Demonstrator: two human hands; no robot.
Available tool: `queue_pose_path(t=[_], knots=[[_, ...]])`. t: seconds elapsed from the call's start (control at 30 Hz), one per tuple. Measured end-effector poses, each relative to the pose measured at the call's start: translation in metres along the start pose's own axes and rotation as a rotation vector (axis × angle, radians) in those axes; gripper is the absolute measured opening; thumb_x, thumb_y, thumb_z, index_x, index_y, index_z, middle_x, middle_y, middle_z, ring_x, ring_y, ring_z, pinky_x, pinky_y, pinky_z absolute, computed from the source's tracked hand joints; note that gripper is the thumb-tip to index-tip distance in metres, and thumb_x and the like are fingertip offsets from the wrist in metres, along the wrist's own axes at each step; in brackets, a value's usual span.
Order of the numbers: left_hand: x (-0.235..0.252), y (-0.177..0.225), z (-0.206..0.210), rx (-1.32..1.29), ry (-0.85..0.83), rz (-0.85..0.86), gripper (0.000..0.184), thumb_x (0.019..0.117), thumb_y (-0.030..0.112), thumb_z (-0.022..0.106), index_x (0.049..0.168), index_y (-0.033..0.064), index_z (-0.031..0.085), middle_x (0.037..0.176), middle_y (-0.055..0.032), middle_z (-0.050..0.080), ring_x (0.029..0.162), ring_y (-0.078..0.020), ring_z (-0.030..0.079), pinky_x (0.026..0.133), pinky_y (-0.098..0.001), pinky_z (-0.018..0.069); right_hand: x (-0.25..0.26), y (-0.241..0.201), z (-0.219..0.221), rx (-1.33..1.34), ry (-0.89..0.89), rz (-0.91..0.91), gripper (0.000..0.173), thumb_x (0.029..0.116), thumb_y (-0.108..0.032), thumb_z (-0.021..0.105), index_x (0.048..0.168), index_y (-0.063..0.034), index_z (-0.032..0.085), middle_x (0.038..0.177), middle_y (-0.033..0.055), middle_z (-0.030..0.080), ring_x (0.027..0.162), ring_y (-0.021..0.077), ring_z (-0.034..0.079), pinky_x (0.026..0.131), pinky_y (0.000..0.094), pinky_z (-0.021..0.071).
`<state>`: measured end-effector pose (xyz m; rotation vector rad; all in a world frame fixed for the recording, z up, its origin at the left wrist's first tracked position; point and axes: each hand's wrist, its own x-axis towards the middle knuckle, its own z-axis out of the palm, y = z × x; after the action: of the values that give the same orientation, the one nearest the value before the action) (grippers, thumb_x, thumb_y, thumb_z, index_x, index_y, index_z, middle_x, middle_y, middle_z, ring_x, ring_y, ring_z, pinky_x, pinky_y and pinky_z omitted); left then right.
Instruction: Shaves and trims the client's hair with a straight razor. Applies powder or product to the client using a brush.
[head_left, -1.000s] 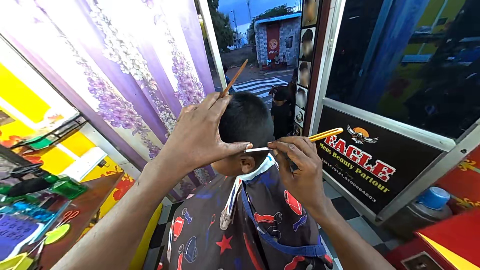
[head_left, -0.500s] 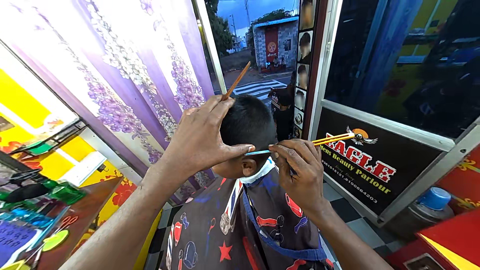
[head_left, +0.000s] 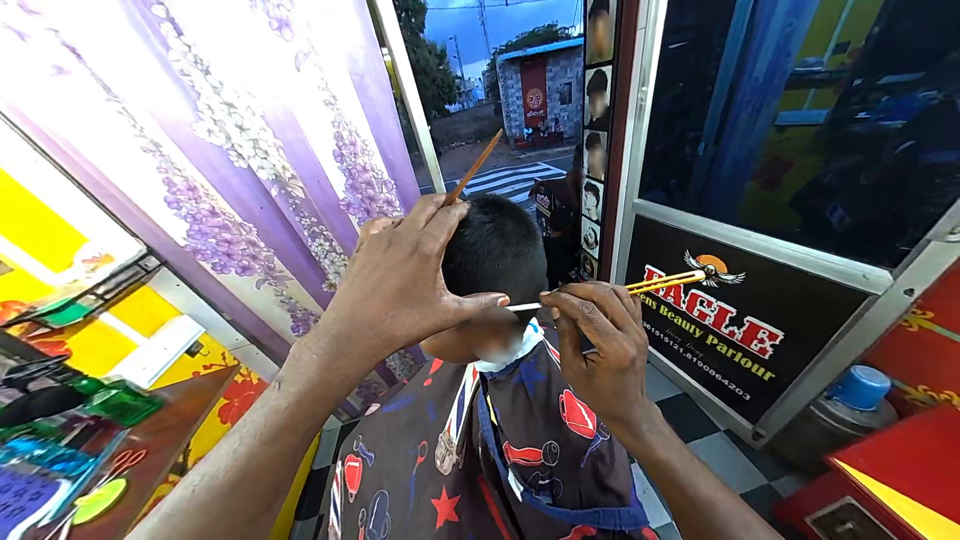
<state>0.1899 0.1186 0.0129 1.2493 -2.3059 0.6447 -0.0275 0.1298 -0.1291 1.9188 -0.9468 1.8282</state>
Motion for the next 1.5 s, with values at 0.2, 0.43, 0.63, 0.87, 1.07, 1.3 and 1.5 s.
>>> queue_pose_path(t=[0.2,0.43,0.63,0.87,1.07,1.3,1.5], knots=[[0.0035,-0.0028,0.0031,-0.022,-0.003,-0.012,0.104,0.0702,0.083,0.064,0.143,0.0085,0.057,0.143,-0.0124,0.058,0.12,-0.0296,0.063,0.097,-0.0574,0.0482,0.0001,0.0036,-0.0021,-0.01,-0.034,0.0,0.022,0.097,-0.011,0.061,0.112,-0.015,0.078,0.109,0.0012,0.072,0.107,0.0192,0.064,0.085,0.0419,0.0478],[0.0005,0.004,-0.0029,-0.058,-0.019,-0.007,0.099,0.0724,0.074,0.071,0.144,0.0075,0.056,0.146,-0.011,0.056,0.119,-0.0293,0.063,0.096,-0.0566,0.0478,-0.0001,0.0015,-0.0027,-0.004,-0.024,0.007,0.023,0.0969,-0.011,0.061,0.112,-0.0154,0.077,0.109,0.0007,0.072,0.107,0.0194,0.064,0.086,0.0422,0.0483],[-0.0016,0.0053,-0.005,-0.058,-0.021,-0.015,0.099,0.0728,0.075,0.071,0.144,0.008,0.056,0.146,-0.011,0.056,0.119,-0.0292,0.063,0.096,-0.0563,0.0482,-0.0009,-0.0019,-0.0041,-0.017,-0.005,-0.012,0.023,0.0962,-0.01,0.062,0.111,-0.0153,0.078,0.108,0.0012,0.073,0.106,0.0194,0.064,0.086,0.0419,0.047],[-0.0024,0.0061,-0.0049,-0.062,-0.018,-0.004,0.098,0.0736,0.074,0.071,0.144,0.0077,0.056,0.145,-0.0111,0.056,0.121,-0.0286,0.063,0.097,-0.0564,0.0479,-0.0017,-0.0023,-0.0052,-0.046,-0.019,-0.012,0.023,0.0962,-0.01,0.061,0.111,-0.0147,0.078,0.108,0.0015,0.072,0.107,0.0198,0.064,0.086,0.0417,0.0466],[-0.0024,0.005,-0.003,-0.051,0.006,0.011,0.099,0.0728,0.076,0.07,0.143,0.007,0.057,0.145,-0.012,0.057,0.12,-0.0291,0.063,0.097,-0.0568,0.0477,-0.0012,-0.0021,-0.0065,-0.057,-0.05,-0.012,0.024,0.0964,-0.011,0.06,0.111,-0.0159,0.078,0.108,0.0017,0.073,0.106,0.0203,0.064,0.085,0.0424,0.0465],[-0.0036,0.0014,0.0016,-0.013,0.044,0.019,0.1,0.0729,0.082,0.063,0.141,0.0084,0.06,0.142,-0.0113,0.06,0.12,-0.027,0.064,0.098,-0.056,0.0471,-0.0033,-0.0009,-0.0076,0.008,-0.11,0.045,0.024,0.0965,-0.014,0.061,0.113,-0.0181,0.078,0.106,-0.0003,0.072,0.102,0.0186,0.064,0.081,0.0416,0.0478],[-0.0044,0.0006,0.0014,-0.015,0.039,0.01,0.102,0.0725,0.084,0.061,0.141,0.0088,0.06,0.143,-0.0115,0.059,0.122,-0.0271,0.063,0.098,-0.0561,0.0468,-0.0038,-0.0004,-0.0079,0.006,-0.157,0.055,0.024,0.097,-0.015,0.06,0.112,-0.0192,0.077,0.107,-0.0007,0.071,0.102,0.0184,0.064,0.081,0.0417,0.049]])
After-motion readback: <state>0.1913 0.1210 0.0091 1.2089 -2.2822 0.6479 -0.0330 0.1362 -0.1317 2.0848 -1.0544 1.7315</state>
